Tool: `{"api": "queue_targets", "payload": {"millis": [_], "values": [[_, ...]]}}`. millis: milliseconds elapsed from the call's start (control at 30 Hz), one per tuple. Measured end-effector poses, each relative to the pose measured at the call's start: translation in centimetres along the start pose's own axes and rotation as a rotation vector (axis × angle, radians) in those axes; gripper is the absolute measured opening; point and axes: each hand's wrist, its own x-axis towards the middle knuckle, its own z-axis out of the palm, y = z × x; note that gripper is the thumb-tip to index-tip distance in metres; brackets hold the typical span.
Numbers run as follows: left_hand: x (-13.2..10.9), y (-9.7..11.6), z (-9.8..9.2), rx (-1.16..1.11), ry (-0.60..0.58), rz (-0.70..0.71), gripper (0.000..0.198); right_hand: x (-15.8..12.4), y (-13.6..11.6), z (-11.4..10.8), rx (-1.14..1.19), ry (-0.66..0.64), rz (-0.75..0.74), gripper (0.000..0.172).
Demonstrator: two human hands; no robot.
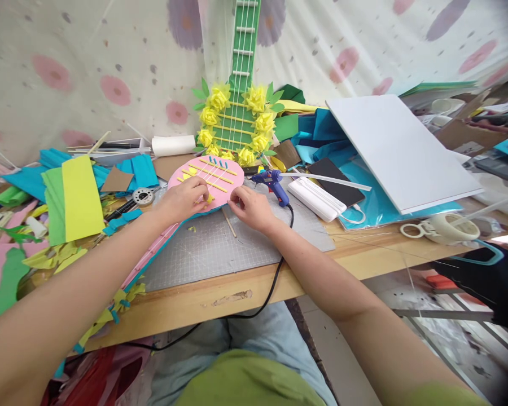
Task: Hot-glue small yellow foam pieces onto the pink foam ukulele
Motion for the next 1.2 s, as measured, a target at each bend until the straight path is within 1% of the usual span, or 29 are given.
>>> {"api": "queue_targets", "payload": {"millis": [100,167,233,333,400,533,600,667,867,967,1200], "values": [[0.0,0.2,-0.1,0.008,-0.020,-0.063,0.022,0.0,0.0,-0.1,0.005,-0.004,0.002,0.011],[0.0,0.4,-0.3,-0.012,-0.032,-0.114,0.026,0.0,0.0,-0.1,0.009,-0.001,0.000,0.011],[0.0,0.4,-0.6,-0.098,-0.022,-0.201,0.034,0.0,0.1,-0.1,0.014,0.003,0.000,0.010],[0.2,0.5,-1.3,-0.291,0.018,-0.383,0.040,0.0,0.1,-0.2,0.023,0.003,0.005,0.010],[0.3,0.5,-1.6,-0.365,0.002,-0.456,0.042,0.0,0.1,-0.2,0.026,-0.004,0.015,0.010],[0.3,0.3,-1.0,-0.410,-0.098,-0.434,0.055,0.1,0.0,-0.2,0.030,-0.010,0.019,0.010],[0.3,0.3,-0.5,-0.411,-0.106,-0.423,0.053,0.0,-0.1,-0.2,0.027,-0.013,0.019,0.010],[0.4,0.4,-0.2,-0.390,-0.104,-0.441,0.049,0.0,-0.1,-0.2,0.021,-0.015,0.021,0.010],[1.1,1.8,-0.8,-0.324,-0.155,-0.561,0.054,0.0,0.0,-0.2,0.019,-0.004,0.010,0.011],[1.6,2.1,-0.7,-0.291,-0.171,-0.606,0.055,0.0,0.0,-0.2,0.020,-0.005,0.005,0.011],[1.9,2.5,-0.7,-0.216,-0.191,-0.607,0.056,0.0,0.0,-0.1,0.031,0.004,0.001,0.010]]}}
